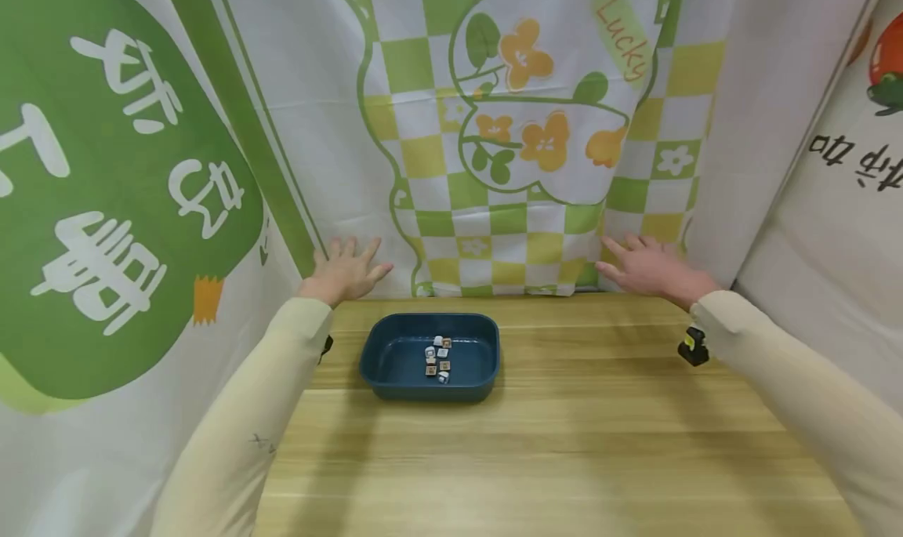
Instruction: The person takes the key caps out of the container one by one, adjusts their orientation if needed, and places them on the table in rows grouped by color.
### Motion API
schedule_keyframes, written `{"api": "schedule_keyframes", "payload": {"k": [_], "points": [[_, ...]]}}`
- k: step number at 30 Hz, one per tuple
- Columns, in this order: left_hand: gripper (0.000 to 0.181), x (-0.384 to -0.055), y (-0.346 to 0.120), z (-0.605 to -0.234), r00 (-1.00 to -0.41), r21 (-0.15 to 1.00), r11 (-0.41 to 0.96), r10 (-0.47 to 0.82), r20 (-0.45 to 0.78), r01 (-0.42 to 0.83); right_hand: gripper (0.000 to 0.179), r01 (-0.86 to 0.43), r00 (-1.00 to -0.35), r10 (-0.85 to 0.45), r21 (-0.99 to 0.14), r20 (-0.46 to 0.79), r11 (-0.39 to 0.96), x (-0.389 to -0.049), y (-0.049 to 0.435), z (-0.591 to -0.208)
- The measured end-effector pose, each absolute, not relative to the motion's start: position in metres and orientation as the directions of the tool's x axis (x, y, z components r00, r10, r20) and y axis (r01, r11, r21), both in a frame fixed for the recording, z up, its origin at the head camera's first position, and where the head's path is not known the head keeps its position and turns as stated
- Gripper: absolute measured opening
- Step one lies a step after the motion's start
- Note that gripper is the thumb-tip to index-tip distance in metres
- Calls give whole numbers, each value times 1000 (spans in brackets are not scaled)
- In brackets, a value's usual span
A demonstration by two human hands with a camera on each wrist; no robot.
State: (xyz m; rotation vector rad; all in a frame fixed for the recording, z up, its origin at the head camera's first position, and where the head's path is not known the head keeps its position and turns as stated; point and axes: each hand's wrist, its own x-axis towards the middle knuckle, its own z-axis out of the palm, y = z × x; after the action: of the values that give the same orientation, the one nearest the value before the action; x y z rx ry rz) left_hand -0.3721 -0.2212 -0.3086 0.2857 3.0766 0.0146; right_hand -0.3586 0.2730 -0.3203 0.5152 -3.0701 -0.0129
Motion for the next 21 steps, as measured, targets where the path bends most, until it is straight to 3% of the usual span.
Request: {"api": "schedule_keyframes", "payload": {"k": [3,8,21], "points": [[73,-369,-220,-312,-980,40,980,196,-47,194,68,-365,-931,-363,-45,47,930,-360,256,-322],[73,-367,-216,-324,-976,17,977,213,-36,213,65,-444,-896,-430,-240,110,863,-363,229,-331],[72,-364,-221,-360,-980,193,963,197,-13,191,54,-518,-853,-482,-419,197,746,-352,167,-357]]}}
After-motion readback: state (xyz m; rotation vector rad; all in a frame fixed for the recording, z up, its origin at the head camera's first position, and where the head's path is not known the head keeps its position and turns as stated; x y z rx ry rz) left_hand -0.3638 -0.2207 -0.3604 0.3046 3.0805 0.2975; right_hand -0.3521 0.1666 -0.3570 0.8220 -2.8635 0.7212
